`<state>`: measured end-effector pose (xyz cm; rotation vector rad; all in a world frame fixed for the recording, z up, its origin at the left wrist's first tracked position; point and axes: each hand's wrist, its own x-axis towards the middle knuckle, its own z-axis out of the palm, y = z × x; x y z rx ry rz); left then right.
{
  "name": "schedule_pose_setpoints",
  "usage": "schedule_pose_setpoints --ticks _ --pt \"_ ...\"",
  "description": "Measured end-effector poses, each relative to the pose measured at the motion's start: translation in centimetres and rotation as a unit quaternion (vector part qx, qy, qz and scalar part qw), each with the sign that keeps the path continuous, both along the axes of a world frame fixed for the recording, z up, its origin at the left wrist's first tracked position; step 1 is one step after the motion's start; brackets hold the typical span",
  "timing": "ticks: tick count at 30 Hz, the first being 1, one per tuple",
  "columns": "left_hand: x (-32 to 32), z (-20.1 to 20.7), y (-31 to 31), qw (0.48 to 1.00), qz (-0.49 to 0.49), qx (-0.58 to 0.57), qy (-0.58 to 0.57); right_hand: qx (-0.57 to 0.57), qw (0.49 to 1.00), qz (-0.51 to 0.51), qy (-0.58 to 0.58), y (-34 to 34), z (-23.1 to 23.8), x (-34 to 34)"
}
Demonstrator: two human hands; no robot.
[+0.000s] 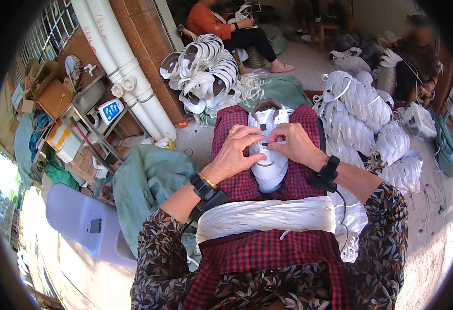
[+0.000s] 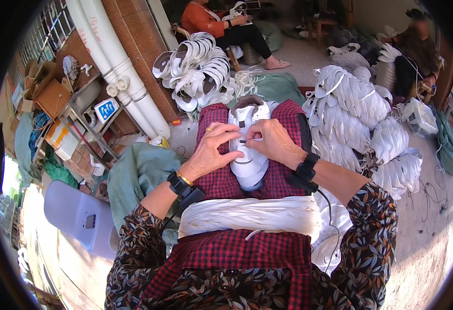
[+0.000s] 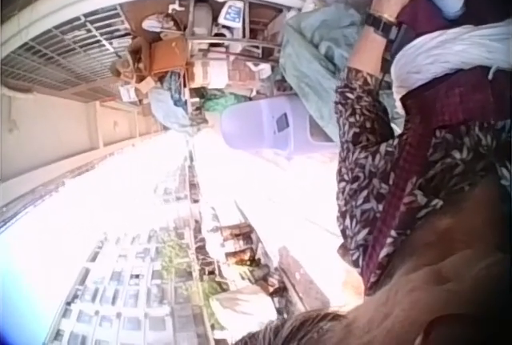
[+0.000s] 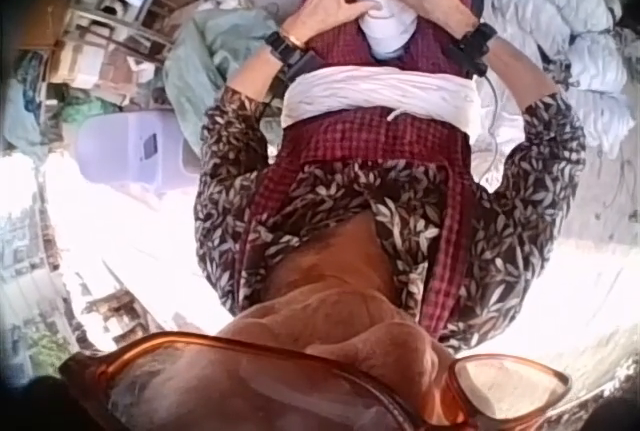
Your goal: The recorder is lacing a white athletic shoe in a manufacturing or assembly setting.
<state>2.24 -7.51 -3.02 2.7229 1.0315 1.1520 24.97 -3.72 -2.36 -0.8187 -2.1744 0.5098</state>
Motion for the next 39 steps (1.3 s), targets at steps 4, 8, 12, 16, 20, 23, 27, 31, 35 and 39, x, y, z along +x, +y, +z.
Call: schedule_pose_setpoints --ticks 4,8,12,16,20,23,27,31,35,39 --pt "-0.5 0.3 0.3 0.997 -0.008 -0.041 -0.071 0.061 0.997 -0.023 -0.049 -0.5 0.3 -0.1" --pt "-0.5 0.5 0.5 0.999 0.005 -0.035 -0.036 0.094 0.991 -0.05 -0.081 -0.9 0.4 -1.0" --pt "-0.3 0.5 0.4 0.998 0.014 -0.045 -0.043 0.075 0.988 -0.066 -0.121 -1.1 0.6 -1.1" --pt "-0.3 0.6 0.7 0.998 0.012 -0.042 -0.037 0.089 0.986 -0.052 -0.129 -1.1 0.6 -1.3" --pt "0.5 0.9 0.5 0.997 0.026 -0.069 -0.015 0.062 0.986 -0.05 -0.144 -0.7 0.7 -1.6" --pt "0.9 1.1 0.1 0.999 0.046 0.01 0.021 0.053 0.991 -0.011 -0.12 -0.6 0.7 -1.2" --pt "-6.5 2.4 0.5 0.998 0.036 -0.043 0.021 0.085 0.993 0.041 -0.076 -0.8 0.8 0.5" --pt "-25.9 5.0 -2.0 0.963 0.202 -0.154 0.094 0.004 0.997 0.011 -0.074 -0.7 0.7 1.8" --pt "-44.2 10.1 -9.4 0.678 0.694 -0.049 0.236 0.016 0.997 0.03 -0.074 -0.3 0.5 1.9" --pt "-49.8 13.3 -15.2 0.501 0.834 0.058 0.226 -0.007 0.996 0.016 -0.091 -0.3 0.4 1.6"
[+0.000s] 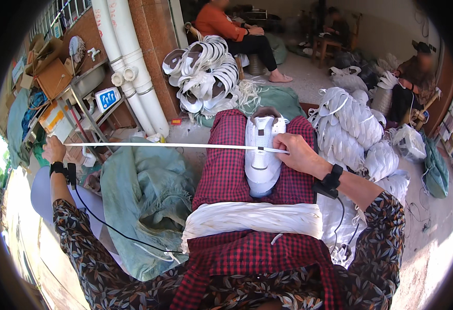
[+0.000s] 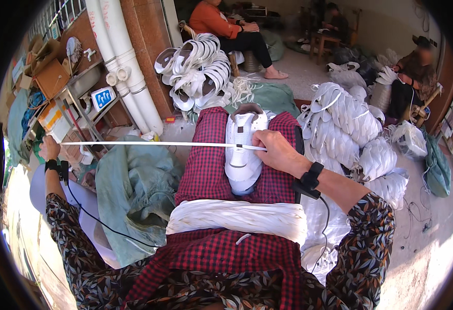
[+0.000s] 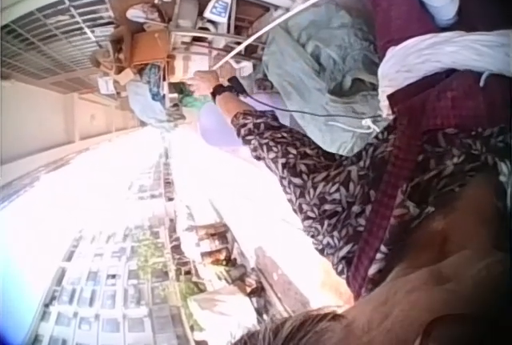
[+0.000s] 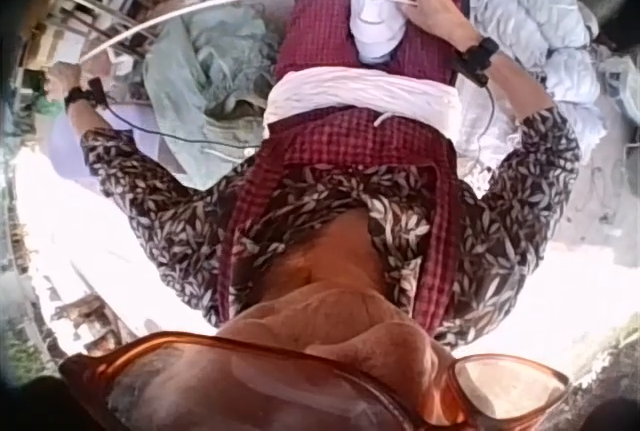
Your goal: The recorder is lacing a white athletic shoe in a manufacturing or assembly setting.
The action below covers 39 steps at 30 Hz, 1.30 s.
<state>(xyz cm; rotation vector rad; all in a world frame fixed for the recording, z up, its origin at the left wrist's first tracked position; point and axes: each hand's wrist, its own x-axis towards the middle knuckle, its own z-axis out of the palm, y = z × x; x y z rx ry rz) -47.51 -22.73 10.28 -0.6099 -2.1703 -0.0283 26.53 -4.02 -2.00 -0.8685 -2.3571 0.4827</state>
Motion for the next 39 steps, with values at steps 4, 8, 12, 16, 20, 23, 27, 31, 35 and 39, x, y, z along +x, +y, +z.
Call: schedule_pose_setpoints --ticks 4,8,12,16,20,23,27,31,35,39 --pt "8.2 -1.6 6.3 0.975 -0.219 0.023 -0.031 0.024 1.0 0.014 -0.005 -0.7 0.3 -0.2" --pt "26.7 -6.4 14.8 0.736 -0.611 0.057 -0.286 0.071 0.996 -0.001 -0.061 -1.6 0.8 0.3" --pt "43.6 -10.4 15.8 0.489 -0.782 -0.05 -0.385 0.119 0.986 -0.024 -0.111 -2.5 1.5 2.0" --pt "49.0 -11.4 15.1 0.492 -0.819 -0.083 -0.283 0.131 0.985 -0.031 -0.11 -3.9 2.9 5.5" --pt "45.8 -12.0 14.7 0.561 -0.812 -0.133 -0.091 0.129 0.979 -0.099 -0.126 -5.6 4.5 11.5" --pt "40.1 -11.8 13.2 0.621 -0.77 -0.146 -0.009 0.115 0.974 -0.164 -0.103 -7.1 4.8 16.4" --pt "31.5 -10.4 9.2 0.715 -0.692 -0.095 -0.007 0.128 0.947 -0.267 -0.121 -9.7 5.2 23.2" --pt "23.4 -8.0 4.1 0.79 -0.61 -0.004 -0.062 0.159 0.91 -0.356 -0.143 -12.2 5.4 30.5" --pt "16.6 -5.8 -0.8 0.837 -0.537 0.065 -0.078 0.192 0.881 -0.411 -0.134 -13.0 4.5 38.4" --pt "10.8 -4.8 -4.1 0.883 -0.459 0.092 -0.037 0.219 0.799 -0.517 -0.216 -13.8 3.5 45.3"
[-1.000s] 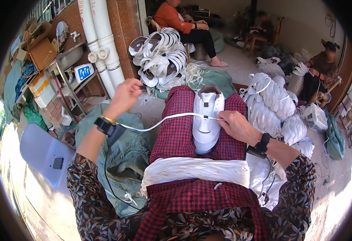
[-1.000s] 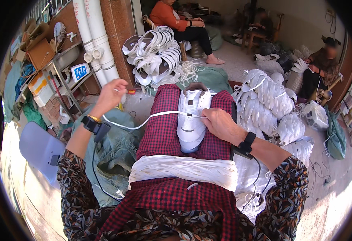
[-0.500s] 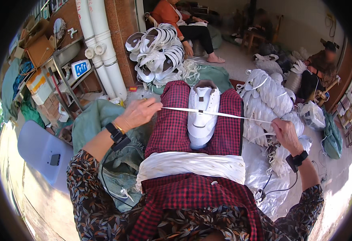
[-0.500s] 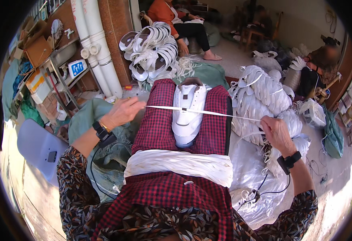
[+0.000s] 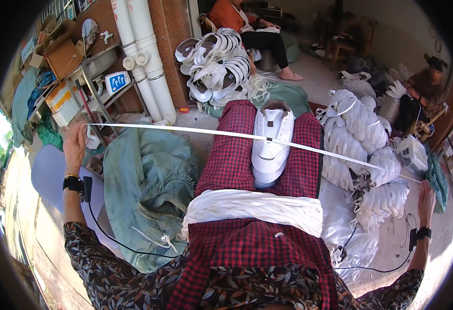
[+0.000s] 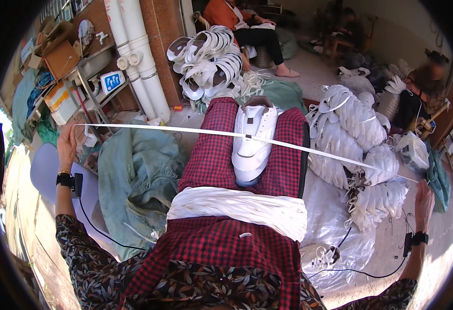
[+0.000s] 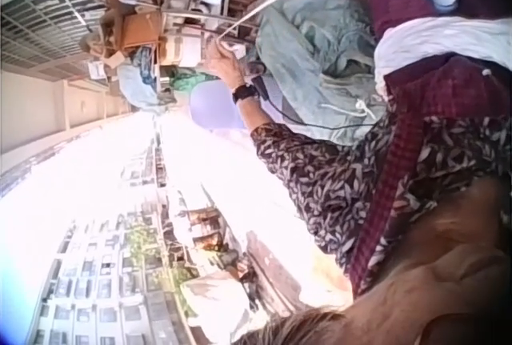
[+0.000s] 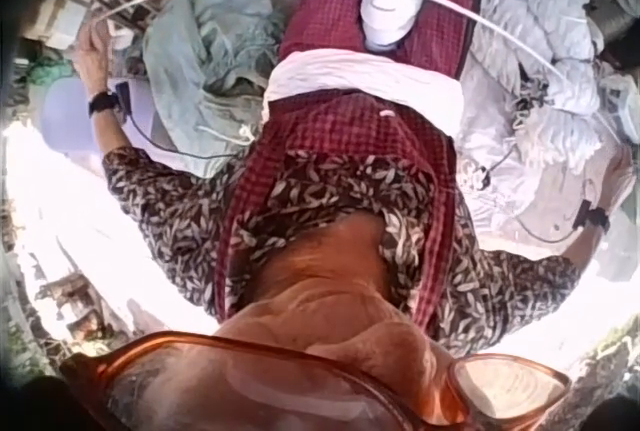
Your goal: The recorder is lacing a white athletic shoe in a manufacturing or assembly setting.
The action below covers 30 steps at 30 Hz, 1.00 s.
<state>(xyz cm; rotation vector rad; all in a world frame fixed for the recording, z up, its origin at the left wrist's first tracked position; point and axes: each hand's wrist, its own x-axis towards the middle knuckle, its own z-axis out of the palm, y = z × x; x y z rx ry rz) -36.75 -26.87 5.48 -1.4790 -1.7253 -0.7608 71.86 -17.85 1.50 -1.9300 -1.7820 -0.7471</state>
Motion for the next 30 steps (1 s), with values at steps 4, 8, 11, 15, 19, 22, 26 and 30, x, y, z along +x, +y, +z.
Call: schedule_pose_setpoints --ticks 4,8,11,15,19,22,26,30 --pt "-4.2 -0.1 -2.2 0.995 0.088 0.036 0.027 -0.079 0.995 -0.063 0.025 0.9 -0.4 1.9" --pt "-5.3 -0.9 -2.9 0.991 0.121 0.048 -0.04 0.096 0.992 -0.017 -0.083 2.8 -0.5 -3.8" --pt "-3.4 -1.3 -1.7 0.986 0.135 0.095 0.019 0.189 0.973 0.134 -0.018 4.8 0.4 -11.5" --pt "2.9 -1.3 3.5 0.954 0.026 0.266 -0.138 0.125 0.869 0.263 0.4 8.3 1.1 -22.9" --pt "12.8 -1.7 10.9 0.83 -0.29 0.248 -0.407 0.002 0.713 0.47 0.521 11.9 -0.6 -34.9" --pt "22.0 -3.3 15.5 0.78 -0.424 0.086 -0.452 -0.099 0.683 0.486 0.536 13.5 -2.1 -42.2" --pt "33.4 -6.4 20.0 0.672 -0.508 -0.082 -0.532 -0.157 0.762 0.48 0.405 13.0 -3.3 -46.4" --pt "38.3 -8.3 21.2 0.722 -0.478 -0.201 -0.458 -0.179 0.786 0.452 0.382 11.7 -4.2 -46.3"
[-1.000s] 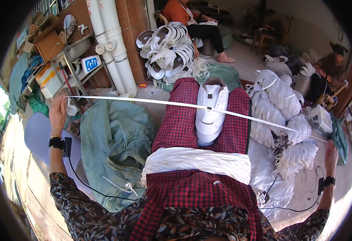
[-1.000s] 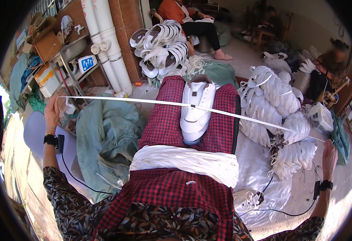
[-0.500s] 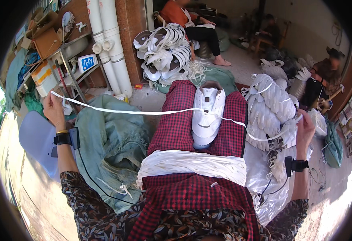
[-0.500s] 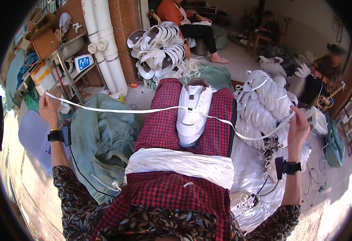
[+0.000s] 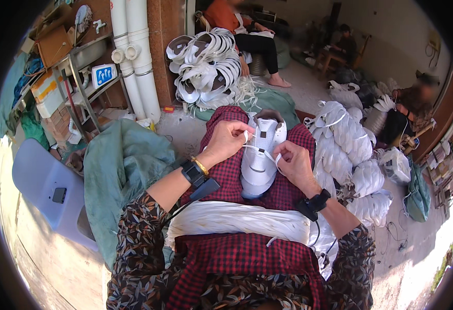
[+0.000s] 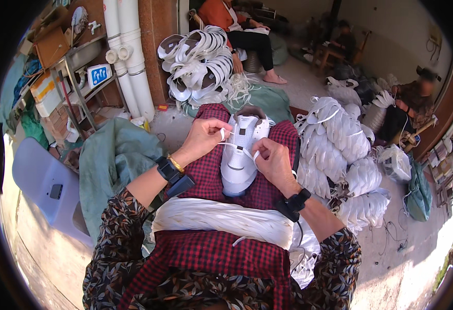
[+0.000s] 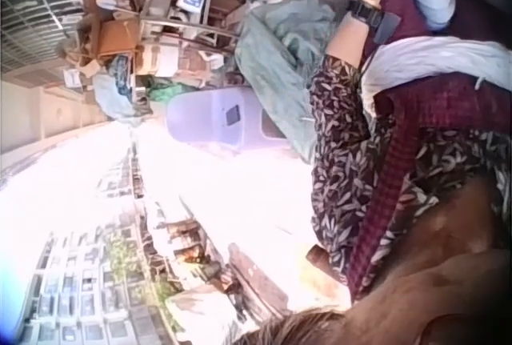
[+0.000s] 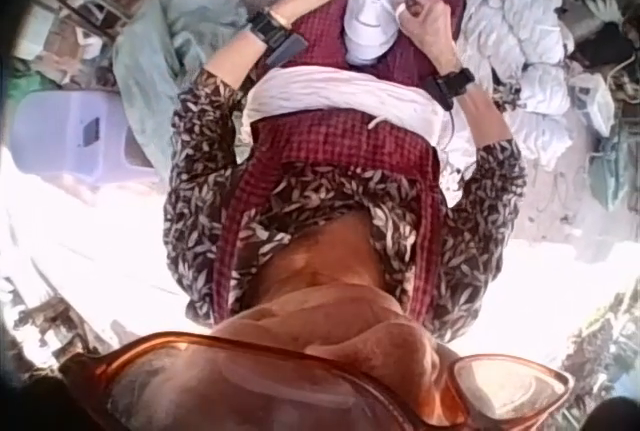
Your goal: The recorder is lacing a white athletic shoe in a manufacturing or assembly setting.
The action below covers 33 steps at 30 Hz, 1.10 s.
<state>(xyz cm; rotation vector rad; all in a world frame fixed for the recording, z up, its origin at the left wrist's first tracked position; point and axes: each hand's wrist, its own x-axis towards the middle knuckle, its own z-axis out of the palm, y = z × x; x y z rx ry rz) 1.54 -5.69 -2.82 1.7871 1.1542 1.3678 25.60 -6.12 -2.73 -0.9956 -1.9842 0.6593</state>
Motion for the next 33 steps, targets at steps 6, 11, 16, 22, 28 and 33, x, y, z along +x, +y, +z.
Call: schedule_pose_setpoints --ticks 6,11,16,22,28,33 --pt "0.5 -1.1 -2.7 0.998 0.014 -0.017 0.06 -0.034 0.993 -0.037 0.105 0.1 -0.7 -0.3" --pt "0.3 -1.0 -2.9 0.999 0.005 -0.008 0.035 0.022 0.999 -0.039 0.01 -0.3 -0.5 -0.3" --pt "0.2 -1.3 -2.9 0.999 0.01 -0.021 0.037 0.04 0.998 -0.035 0.036 -0.2 -0.2 -0.4" --pt "0.3 -1.6 -2.7 0.999 0.027 0.001 0.035 0.038 0.997 -0.057 0.046 -0.2 -0.3 -0.4" --pt "0.5 -1.7 -2.7 0.999 0.026 -0.013 0.029 0.085 0.996 -0.029 0.015 -0.3 -0.3 -0.4" --pt "0.4 -1.8 -2.5 0.999 0.026 -0.012 0.024 0.061 0.997 -0.022 0.034 -0.1 -0.3 -0.7"
